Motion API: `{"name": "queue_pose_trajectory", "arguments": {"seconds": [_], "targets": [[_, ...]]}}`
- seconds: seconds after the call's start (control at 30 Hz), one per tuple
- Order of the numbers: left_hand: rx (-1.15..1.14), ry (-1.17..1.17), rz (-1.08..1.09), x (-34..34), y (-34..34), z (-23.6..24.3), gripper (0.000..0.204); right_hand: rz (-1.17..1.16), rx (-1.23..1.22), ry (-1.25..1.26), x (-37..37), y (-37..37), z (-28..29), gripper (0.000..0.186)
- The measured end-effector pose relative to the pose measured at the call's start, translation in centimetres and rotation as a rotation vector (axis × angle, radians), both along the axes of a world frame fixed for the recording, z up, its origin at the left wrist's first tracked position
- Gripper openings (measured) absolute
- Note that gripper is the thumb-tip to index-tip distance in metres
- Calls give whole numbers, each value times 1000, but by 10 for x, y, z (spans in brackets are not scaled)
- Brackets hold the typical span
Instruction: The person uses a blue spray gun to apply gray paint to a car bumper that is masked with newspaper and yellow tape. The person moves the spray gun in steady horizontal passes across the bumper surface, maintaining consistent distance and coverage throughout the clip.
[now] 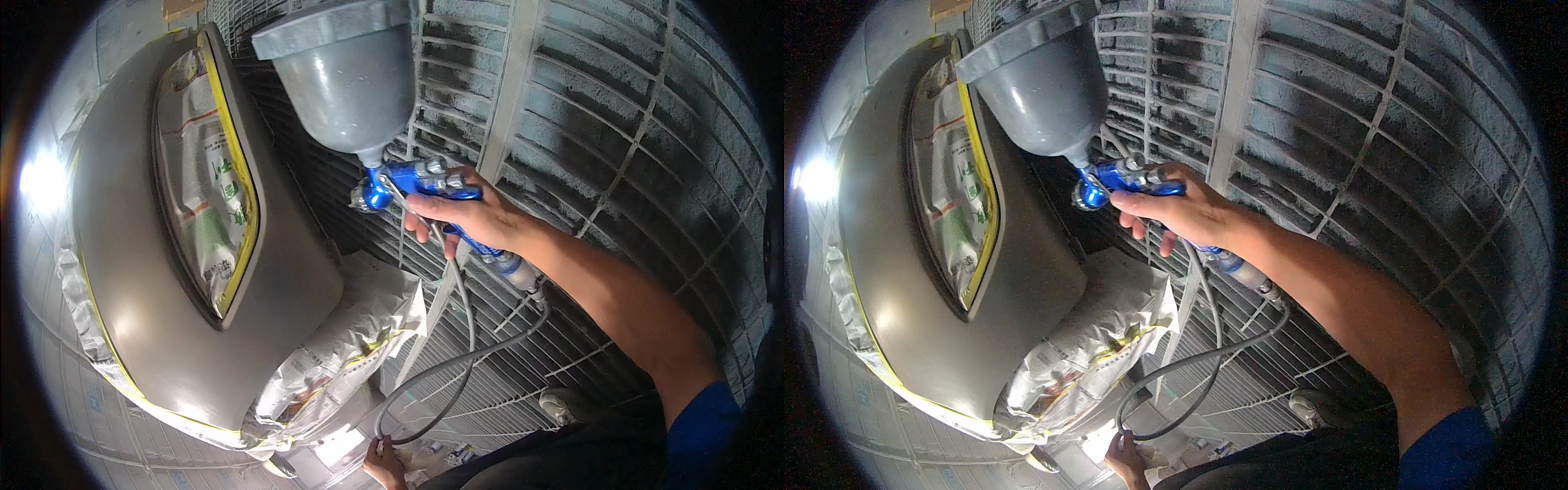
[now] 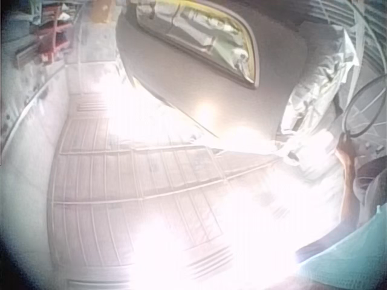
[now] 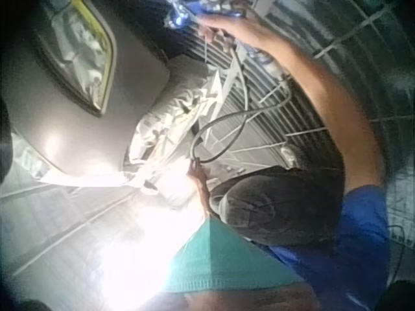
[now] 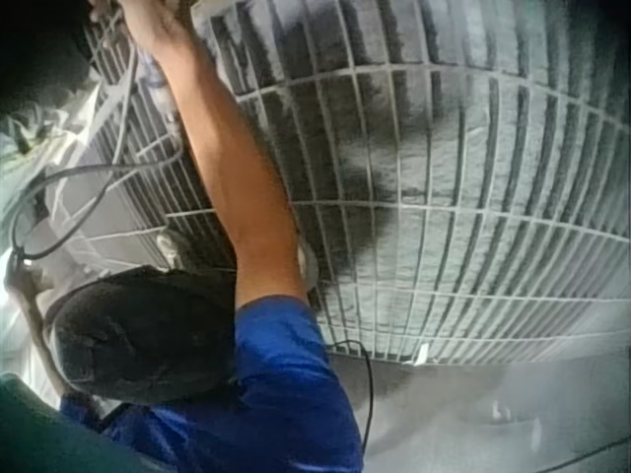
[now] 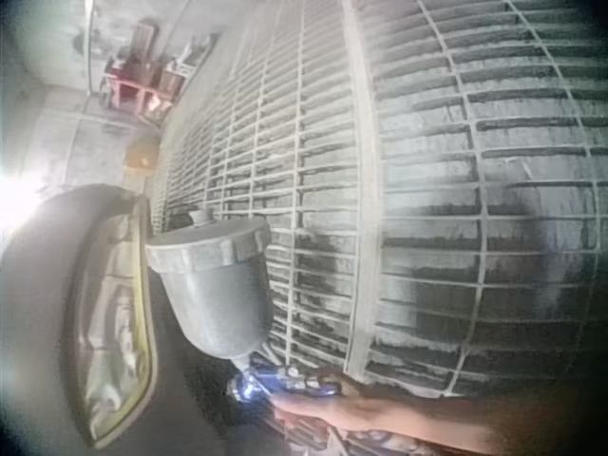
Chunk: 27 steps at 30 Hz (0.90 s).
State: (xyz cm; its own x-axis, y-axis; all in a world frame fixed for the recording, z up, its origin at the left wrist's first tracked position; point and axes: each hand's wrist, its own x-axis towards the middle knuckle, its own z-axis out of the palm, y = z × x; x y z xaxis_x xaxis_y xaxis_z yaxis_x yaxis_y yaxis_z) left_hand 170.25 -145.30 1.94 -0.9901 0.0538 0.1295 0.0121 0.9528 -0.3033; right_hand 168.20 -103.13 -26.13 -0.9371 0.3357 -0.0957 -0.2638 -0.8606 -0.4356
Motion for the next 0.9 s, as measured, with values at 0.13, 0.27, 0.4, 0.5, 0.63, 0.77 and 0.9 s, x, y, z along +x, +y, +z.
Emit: {"name": "queue_pose_trajectory", "arguments": {"seconds": [0.13, 0.27, 0.4, 0.5, 0.63, 0.77, 0.9], "targets": [[31, 22, 50, 5, 16, -2, 32, -35, -8, 28, -15, 12, 4, 42], [75, 38, 10, -3, -11, 3, 32, -217, -22, -41, -22, 27, 11, 41], [58, 28, 18, -3, -6, 1, 32, -253, 91, -49, -14, 22, 9, 42], [118, 19, 128, 0, -4, 0, 35, -67, 68, -12, 12, 12, 12, 45], [-42, -76, 19, -12, -85, 3, 48, -32, 33, -7, 43, -4, 20, 35], [49, -74, 116, -7, -68, 3, 45, 4, 51, -82, 70, -16, 36, 28], [240, 32, -223, 3, -40, 2, 36, 12, 57, -103, 75, -32, 58, 32]]}}
